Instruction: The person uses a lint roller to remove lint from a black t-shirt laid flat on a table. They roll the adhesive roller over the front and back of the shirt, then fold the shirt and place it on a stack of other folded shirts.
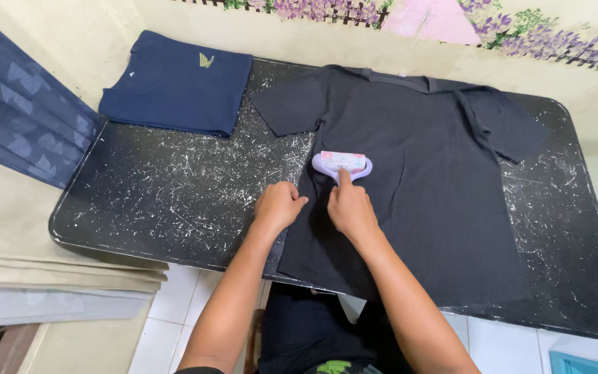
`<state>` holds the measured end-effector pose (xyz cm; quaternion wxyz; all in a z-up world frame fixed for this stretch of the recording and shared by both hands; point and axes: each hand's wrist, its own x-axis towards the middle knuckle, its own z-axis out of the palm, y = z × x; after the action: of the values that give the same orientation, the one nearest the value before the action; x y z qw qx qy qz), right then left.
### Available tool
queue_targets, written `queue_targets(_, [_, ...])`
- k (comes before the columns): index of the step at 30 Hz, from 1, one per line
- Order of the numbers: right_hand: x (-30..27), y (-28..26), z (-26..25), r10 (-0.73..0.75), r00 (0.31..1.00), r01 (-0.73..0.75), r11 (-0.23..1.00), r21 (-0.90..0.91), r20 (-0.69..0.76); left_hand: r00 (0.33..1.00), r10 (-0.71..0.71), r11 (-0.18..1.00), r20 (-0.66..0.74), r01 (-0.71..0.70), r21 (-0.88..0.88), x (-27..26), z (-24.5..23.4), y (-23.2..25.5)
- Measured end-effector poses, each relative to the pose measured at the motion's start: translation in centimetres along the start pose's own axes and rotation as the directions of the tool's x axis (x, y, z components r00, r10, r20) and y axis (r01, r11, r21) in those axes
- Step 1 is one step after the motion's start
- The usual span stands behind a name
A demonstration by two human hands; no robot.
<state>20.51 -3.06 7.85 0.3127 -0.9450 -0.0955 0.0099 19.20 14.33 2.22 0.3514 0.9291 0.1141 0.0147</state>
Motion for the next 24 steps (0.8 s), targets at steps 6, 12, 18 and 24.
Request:
queue_targets(6, [-7.9, -0.4, -0.6, -0.042, 0.988, 0.043, 0.999, -0.002, 0.15, 0.997, -0.067, 0.997, 0.045, 0.069, -0.037, -2.4, -1.1, -2.2])
queue_targets(12, [-11.0, -0.5, -1.0, -0.082, 0.984, 0.081, 0.997, 0.016, 0.155, 0.998, -0.043, 0.999, 0.037, 0.044, -0.012, -2.8, -1.9, -2.6])
queue_targets(18, [-8.4, 0.1, -0.3, -0.093, 0.991, 0.093, 0.996, 0.008, 0.098, 0.999, 0.007, 1.0, -0.033, -0.008, -0.02, -3.5, -1.6, -3.4])
queue_targets(24, [-16.4, -0.6, -1.1, -0.123, 0.954, 0.12, 0.992, 0.026, 0.274, 0.999, 0.006, 0.999, -0.051, -0.009, -0.049, -3.9, -1.6, -3.3])
